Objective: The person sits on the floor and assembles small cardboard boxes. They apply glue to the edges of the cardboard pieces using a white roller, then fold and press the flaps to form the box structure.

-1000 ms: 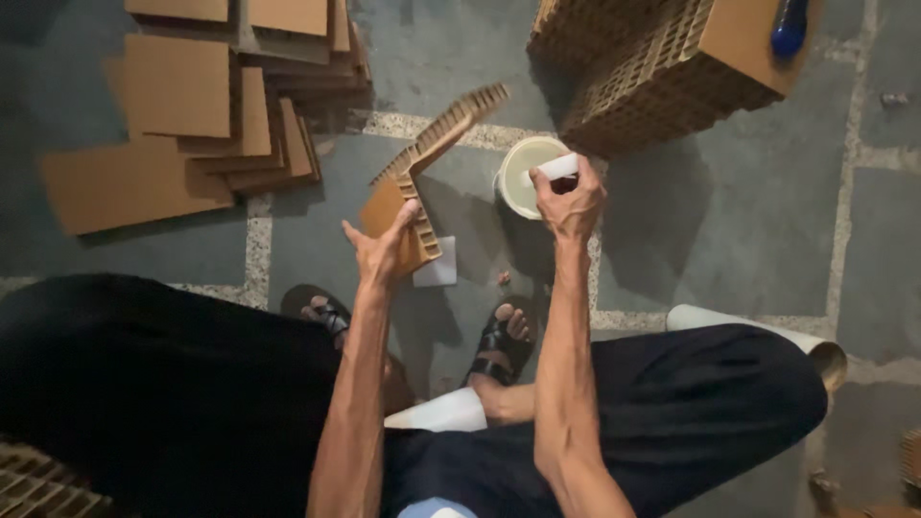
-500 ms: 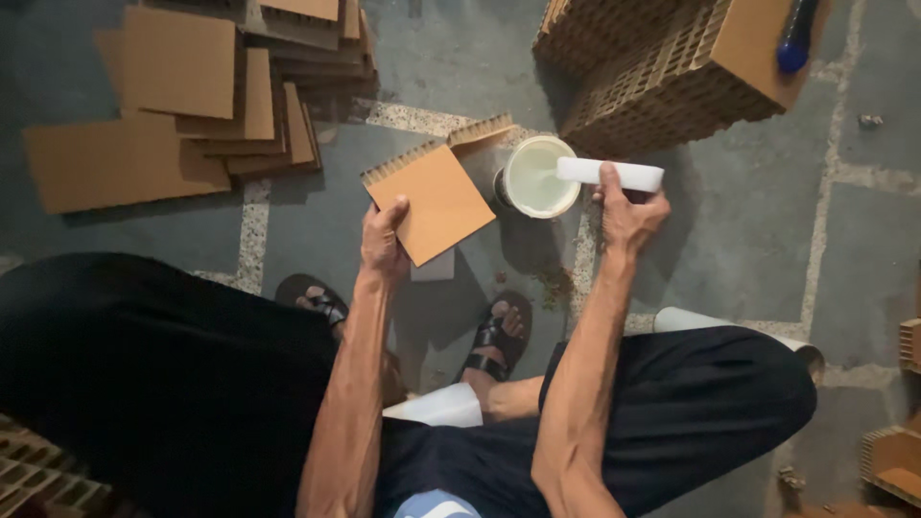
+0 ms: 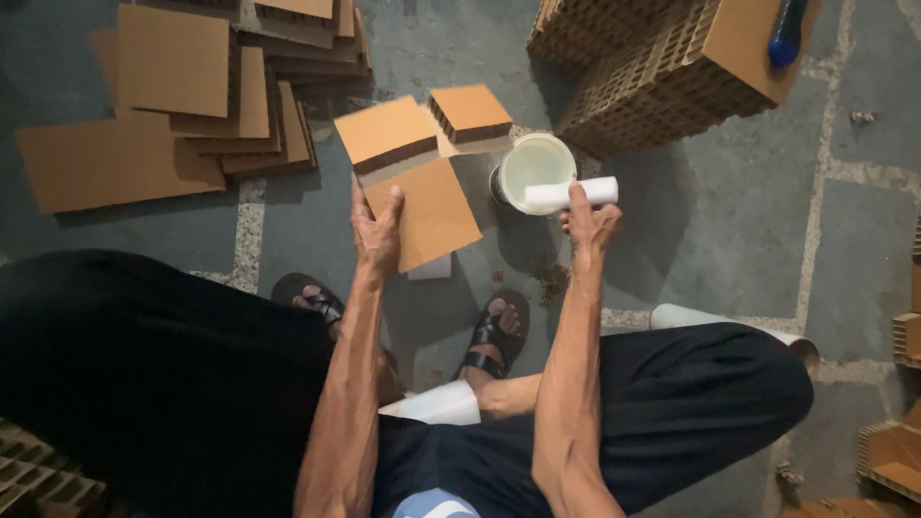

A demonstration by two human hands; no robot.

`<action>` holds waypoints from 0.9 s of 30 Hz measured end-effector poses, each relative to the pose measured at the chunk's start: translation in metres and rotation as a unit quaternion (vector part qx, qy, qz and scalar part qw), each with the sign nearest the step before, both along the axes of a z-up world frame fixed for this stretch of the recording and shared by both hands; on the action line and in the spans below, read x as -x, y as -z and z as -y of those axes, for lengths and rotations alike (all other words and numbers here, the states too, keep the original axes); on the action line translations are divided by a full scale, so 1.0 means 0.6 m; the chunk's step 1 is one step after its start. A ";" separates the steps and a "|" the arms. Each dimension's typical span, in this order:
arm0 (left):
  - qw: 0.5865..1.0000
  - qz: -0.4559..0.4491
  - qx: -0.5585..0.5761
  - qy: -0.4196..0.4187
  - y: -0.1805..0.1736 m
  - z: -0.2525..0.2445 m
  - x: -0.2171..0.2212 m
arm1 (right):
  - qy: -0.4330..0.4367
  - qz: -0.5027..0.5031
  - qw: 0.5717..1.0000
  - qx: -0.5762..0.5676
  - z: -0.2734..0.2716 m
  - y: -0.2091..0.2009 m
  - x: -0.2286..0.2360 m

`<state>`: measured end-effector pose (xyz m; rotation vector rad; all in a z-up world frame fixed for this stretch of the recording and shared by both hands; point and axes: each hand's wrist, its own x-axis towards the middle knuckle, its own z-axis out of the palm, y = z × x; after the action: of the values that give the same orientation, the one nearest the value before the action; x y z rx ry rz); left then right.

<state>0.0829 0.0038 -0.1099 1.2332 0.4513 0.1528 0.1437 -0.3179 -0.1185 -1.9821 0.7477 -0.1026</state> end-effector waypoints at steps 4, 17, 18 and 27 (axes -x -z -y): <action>0.999 0.017 0.038 -0.011 0.003 0.006 0.003 | 0.002 -0.016 1.000 -0.022 0.006 0.012 0.009; 0.978 -0.015 0.103 -0.178 0.074 0.037 0.009 | 0.143 -0.013 0.934 -0.329 0.021 0.035 0.025; 0.978 -0.028 0.082 -0.189 0.094 0.049 0.012 | 0.135 0.010 0.915 -0.380 0.026 0.038 0.025; 0.904 -0.401 -0.147 -0.018 0.177 0.093 0.068 | 0.165 0.056 0.860 -0.480 0.038 0.069 0.031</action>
<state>0.0422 -0.0521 -0.2164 1.5626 1.1998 -0.2863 0.1253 -0.3409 -0.1597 -0.8808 0.8340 -0.0310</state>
